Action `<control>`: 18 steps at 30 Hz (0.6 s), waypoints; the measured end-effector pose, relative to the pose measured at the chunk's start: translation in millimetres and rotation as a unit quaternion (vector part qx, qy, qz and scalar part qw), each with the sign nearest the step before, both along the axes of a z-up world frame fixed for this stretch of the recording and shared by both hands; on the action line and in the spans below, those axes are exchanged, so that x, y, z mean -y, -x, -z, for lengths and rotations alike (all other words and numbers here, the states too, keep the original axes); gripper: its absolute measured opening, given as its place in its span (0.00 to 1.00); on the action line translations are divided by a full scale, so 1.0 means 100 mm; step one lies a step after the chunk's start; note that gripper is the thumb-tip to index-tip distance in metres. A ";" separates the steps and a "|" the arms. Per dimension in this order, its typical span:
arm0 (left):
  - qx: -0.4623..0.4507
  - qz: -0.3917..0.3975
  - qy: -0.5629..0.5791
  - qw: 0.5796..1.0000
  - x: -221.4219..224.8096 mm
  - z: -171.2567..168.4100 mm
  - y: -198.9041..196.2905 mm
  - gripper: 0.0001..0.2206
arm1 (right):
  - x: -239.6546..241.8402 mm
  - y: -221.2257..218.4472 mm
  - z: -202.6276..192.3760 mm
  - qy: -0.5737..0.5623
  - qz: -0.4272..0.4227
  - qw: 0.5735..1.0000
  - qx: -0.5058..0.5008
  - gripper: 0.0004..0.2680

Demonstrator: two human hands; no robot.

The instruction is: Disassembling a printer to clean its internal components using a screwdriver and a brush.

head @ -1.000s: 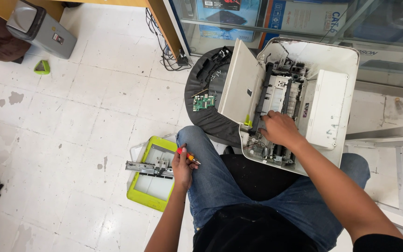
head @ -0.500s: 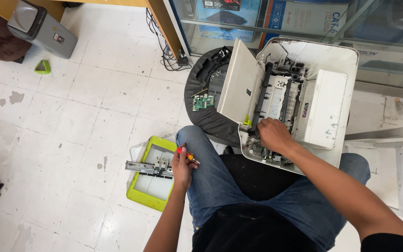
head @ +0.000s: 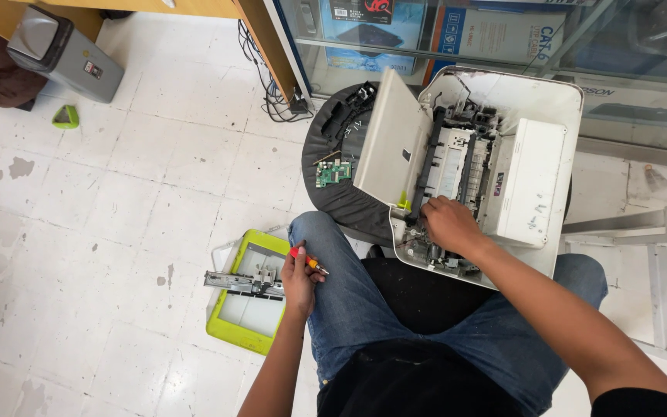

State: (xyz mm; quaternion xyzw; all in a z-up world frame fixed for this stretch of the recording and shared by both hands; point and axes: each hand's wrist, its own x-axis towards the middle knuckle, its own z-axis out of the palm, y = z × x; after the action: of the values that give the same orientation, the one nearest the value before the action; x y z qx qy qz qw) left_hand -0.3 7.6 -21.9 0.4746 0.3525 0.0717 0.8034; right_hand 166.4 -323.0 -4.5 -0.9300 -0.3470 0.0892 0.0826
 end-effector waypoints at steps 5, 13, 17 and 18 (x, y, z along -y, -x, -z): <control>0.005 -0.003 0.005 1.000 0.01 -0.05 -0.03 0.19 | -0.06 -0.05 -0.34 -0.030 0.048 0.995 -0.077 0.09; 0.007 -0.007 0.017 1.000 0.00 -0.02 0.00 0.18 | -0.02 0.06 -0.72 -0.043 0.095 0.980 -0.168 0.12; 0.003 0.000 0.012 1.000 -0.02 -0.03 -0.01 0.18 | 0.05 0.25 -1.00 -0.069 0.131 0.974 -0.170 0.11; 0.003 -0.002 0.012 1.000 -0.04 -0.01 0.00 0.18 | 0.07 0.29 -1.03 -0.082 0.142 0.973 -0.161 0.11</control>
State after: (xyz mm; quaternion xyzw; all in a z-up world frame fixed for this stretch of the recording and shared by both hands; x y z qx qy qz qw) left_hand -0.8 11.2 -20.5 0.4640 0.3520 0.0698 0.8099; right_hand 137.4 -330.4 98.5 -0.9331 -0.1995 0.1967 0.2253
